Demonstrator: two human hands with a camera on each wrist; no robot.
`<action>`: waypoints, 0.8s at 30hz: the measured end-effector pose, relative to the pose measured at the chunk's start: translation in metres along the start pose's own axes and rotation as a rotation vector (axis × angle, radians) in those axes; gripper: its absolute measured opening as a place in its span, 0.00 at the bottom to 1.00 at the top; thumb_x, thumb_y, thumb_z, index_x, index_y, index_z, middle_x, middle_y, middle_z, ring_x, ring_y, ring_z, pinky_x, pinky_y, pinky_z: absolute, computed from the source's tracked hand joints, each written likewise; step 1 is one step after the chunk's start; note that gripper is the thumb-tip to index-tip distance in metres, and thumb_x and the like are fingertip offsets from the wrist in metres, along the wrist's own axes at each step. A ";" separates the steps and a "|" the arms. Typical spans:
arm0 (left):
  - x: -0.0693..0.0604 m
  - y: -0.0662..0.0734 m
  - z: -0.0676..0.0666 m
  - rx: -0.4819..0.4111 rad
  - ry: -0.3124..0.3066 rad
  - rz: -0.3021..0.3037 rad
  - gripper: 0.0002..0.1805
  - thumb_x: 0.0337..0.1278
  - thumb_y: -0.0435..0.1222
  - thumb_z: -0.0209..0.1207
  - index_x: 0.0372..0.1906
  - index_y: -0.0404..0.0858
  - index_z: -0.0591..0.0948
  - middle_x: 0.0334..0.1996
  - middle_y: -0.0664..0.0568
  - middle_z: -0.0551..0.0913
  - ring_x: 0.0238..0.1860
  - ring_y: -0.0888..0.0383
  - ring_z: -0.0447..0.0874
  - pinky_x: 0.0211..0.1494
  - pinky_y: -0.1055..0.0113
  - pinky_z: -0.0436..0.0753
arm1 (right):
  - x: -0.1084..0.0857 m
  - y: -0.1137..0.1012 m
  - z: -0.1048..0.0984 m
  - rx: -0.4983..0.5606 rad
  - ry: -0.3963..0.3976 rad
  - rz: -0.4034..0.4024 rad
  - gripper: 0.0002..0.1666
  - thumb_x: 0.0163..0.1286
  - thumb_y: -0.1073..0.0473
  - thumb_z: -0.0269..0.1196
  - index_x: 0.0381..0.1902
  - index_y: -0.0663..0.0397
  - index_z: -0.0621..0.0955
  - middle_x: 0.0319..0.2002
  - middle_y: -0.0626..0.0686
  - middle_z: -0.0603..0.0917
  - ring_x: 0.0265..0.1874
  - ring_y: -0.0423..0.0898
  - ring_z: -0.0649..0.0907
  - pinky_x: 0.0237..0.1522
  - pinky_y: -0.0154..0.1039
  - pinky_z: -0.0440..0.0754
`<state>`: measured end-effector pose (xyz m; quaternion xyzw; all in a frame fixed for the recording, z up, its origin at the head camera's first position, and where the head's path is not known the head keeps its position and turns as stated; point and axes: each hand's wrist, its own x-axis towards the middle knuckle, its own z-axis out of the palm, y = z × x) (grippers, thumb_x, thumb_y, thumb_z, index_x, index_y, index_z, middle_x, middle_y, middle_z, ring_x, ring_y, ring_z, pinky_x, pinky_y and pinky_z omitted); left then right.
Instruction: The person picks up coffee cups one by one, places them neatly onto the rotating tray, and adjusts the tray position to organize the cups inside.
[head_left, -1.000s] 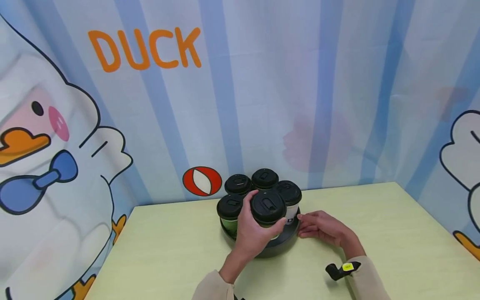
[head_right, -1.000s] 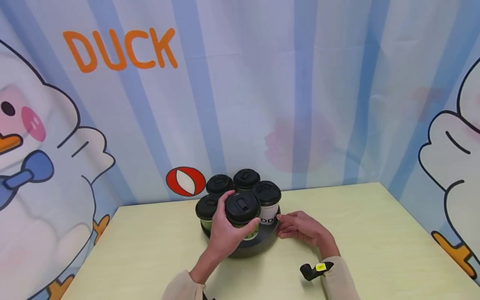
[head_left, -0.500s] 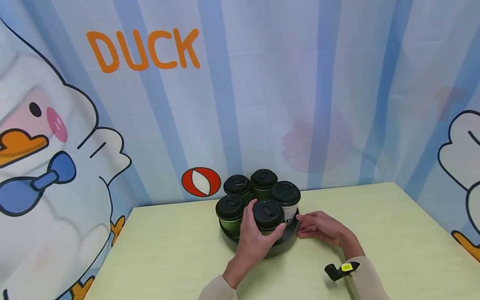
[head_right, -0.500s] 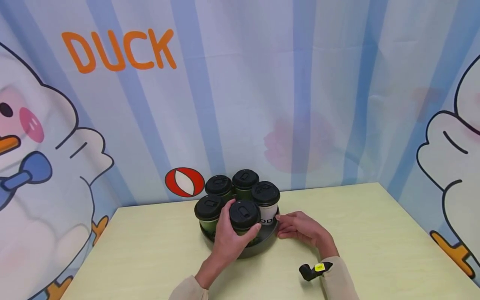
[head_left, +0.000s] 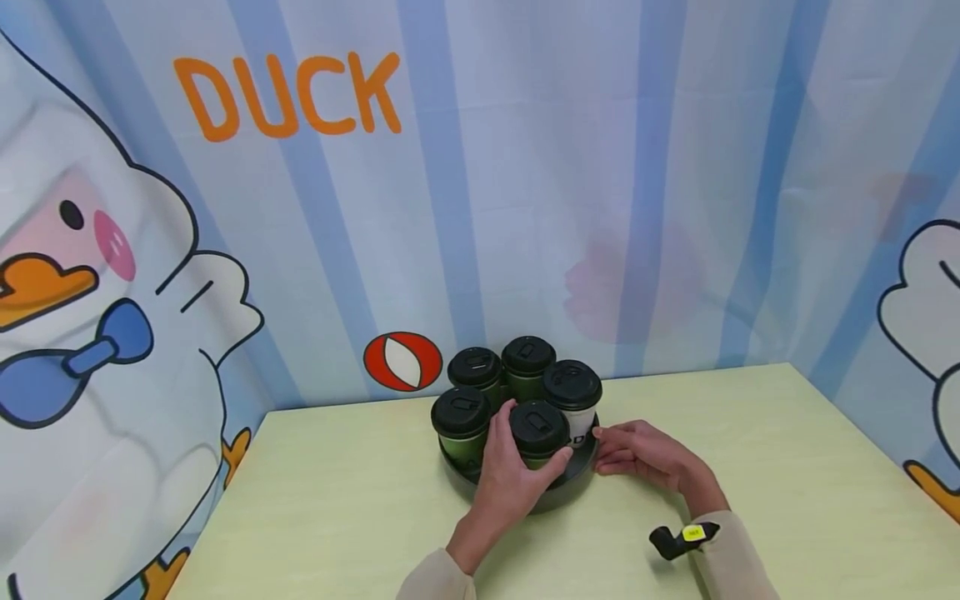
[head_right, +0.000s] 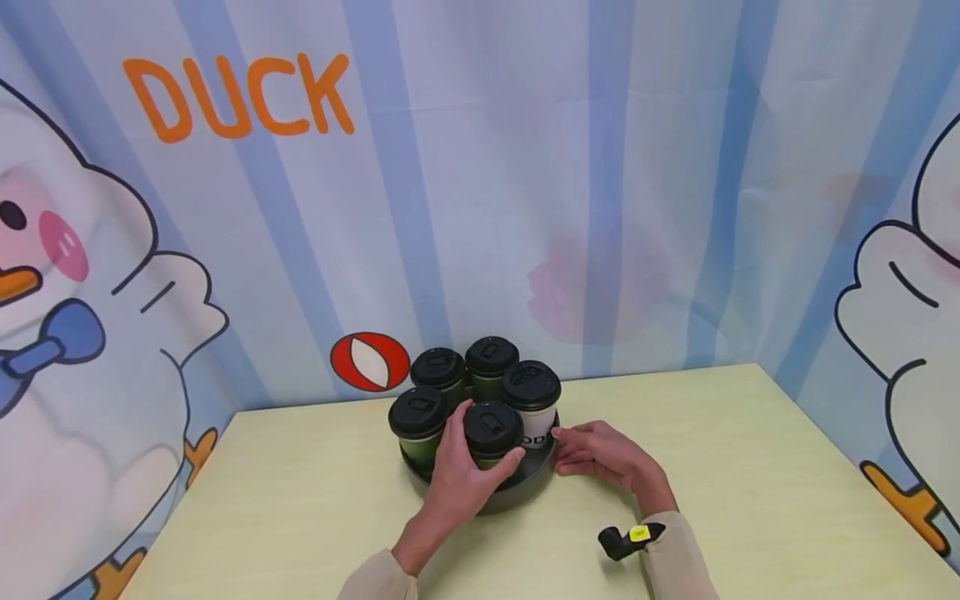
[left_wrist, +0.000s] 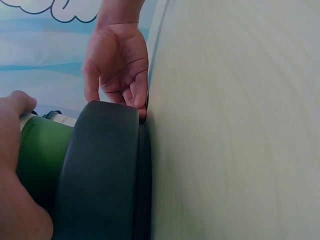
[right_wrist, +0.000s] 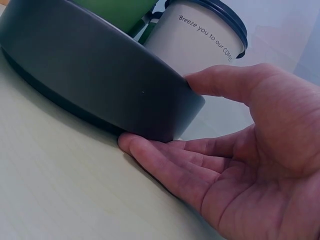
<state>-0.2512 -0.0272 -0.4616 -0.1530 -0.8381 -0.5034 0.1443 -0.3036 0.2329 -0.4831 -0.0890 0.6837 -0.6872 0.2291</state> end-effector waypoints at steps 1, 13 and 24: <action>0.000 0.000 0.000 -0.002 -0.001 0.000 0.55 0.56 0.59 0.70 0.79 0.39 0.57 0.74 0.42 0.64 0.72 0.44 0.67 0.73 0.42 0.71 | 0.000 0.000 0.000 0.002 -0.001 0.001 0.33 0.80 0.51 0.60 0.61 0.81 0.71 0.43 0.62 0.85 0.41 0.49 0.89 0.53 0.45 0.87; -0.016 0.004 -0.010 -0.006 -0.019 -0.011 0.55 0.60 0.56 0.69 0.81 0.39 0.52 0.77 0.42 0.60 0.75 0.45 0.63 0.75 0.40 0.68 | -0.009 -0.006 -0.012 -0.096 0.079 -0.029 0.41 0.82 0.50 0.57 0.69 0.85 0.61 0.52 0.70 0.84 0.51 0.57 0.87 0.56 0.46 0.86; -0.037 0.029 -0.036 0.118 -0.026 0.037 0.51 0.63 0.61 0.65 0.79 0.37 0.59 0.74 0.45 0.63 0.74 0.47 0.63 0.73 0.44 0.71 | -0.041 -0.052 -0.024 -0.588 0.482 -0.020 0.56 0.78 0.27 0.49 0.78 0.70 0.54 0.71 0.77 0.64 0.67 0.73 0.71 0.63 0.66 0.75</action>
